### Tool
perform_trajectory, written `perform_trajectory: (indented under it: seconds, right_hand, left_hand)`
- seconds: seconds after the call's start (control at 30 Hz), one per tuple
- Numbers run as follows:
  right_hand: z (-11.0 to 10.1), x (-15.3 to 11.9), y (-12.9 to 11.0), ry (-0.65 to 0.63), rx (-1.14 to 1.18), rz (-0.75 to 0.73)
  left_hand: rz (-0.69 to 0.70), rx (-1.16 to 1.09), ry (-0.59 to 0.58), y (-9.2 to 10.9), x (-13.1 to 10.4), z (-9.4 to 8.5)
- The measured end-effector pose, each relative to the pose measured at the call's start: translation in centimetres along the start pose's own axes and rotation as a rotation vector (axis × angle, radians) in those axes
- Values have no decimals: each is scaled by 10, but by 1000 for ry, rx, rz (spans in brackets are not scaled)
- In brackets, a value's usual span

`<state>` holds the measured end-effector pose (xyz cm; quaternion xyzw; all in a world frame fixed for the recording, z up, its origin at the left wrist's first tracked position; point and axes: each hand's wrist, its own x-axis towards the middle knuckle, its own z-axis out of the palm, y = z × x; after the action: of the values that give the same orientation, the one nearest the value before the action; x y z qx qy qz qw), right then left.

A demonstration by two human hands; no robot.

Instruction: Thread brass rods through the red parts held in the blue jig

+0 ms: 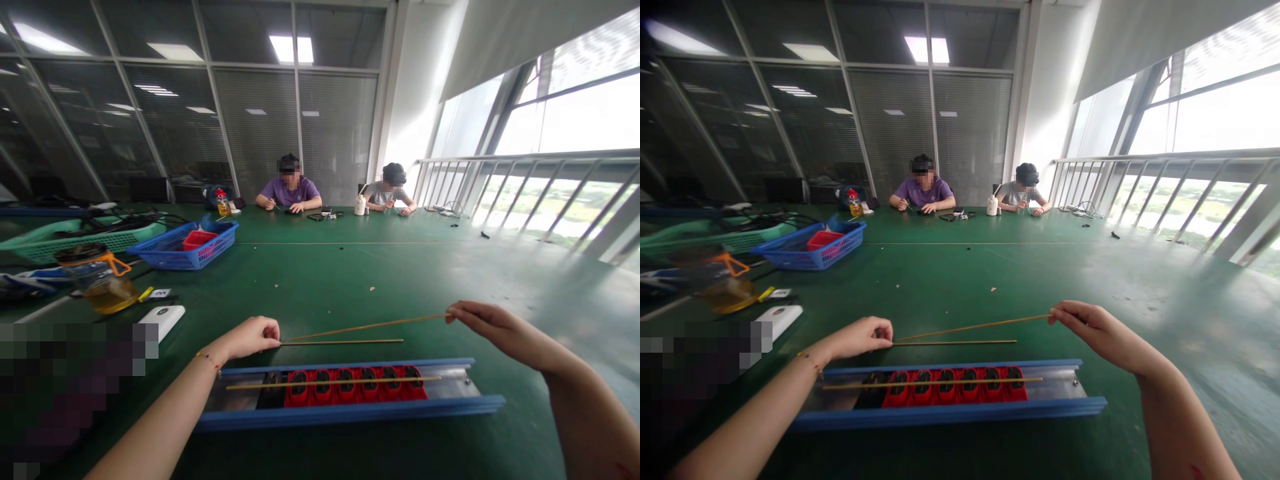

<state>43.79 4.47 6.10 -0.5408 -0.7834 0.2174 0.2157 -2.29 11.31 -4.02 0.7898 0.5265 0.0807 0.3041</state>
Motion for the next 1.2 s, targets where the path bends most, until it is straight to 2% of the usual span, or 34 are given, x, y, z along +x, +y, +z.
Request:
perform_trajectory:
  seconds: [0.2,0.37,0.47,0.63,0.77,0.9,1.03,1.1,1.2]
  right_hand:
    - [19,12,23,-114,36,51]
    - [42,22,38,-213,-2,106]
    - [60,29,40,-266,-67,85]
    - [88,45,35,-190,-211,-10]
    - [98,51,31,-140,-323,-4]
    - [101,54,30,-117,-370,21]
    - [88,51,23,-87,-315,31]
    - [75,46,13,-116,-234,10]
    - [56,32,-6,-238,-114,-28]
  left_hand:
    - [-28,-99,-56,-5,-1,0]
    - [-46,-81,-40,-2,-2,-1]
    - [-42,-38,-21,1,-2,-1]
    - [-17,40,20,2,1,2]
    - [-9,57,45,1,4,5]
    - [-2,40,51,0,6,8]
    - [-5,48,47,2,5,8]
    - [-2,51,46,3,4,8]
    - [13,49,53,5,3,6]
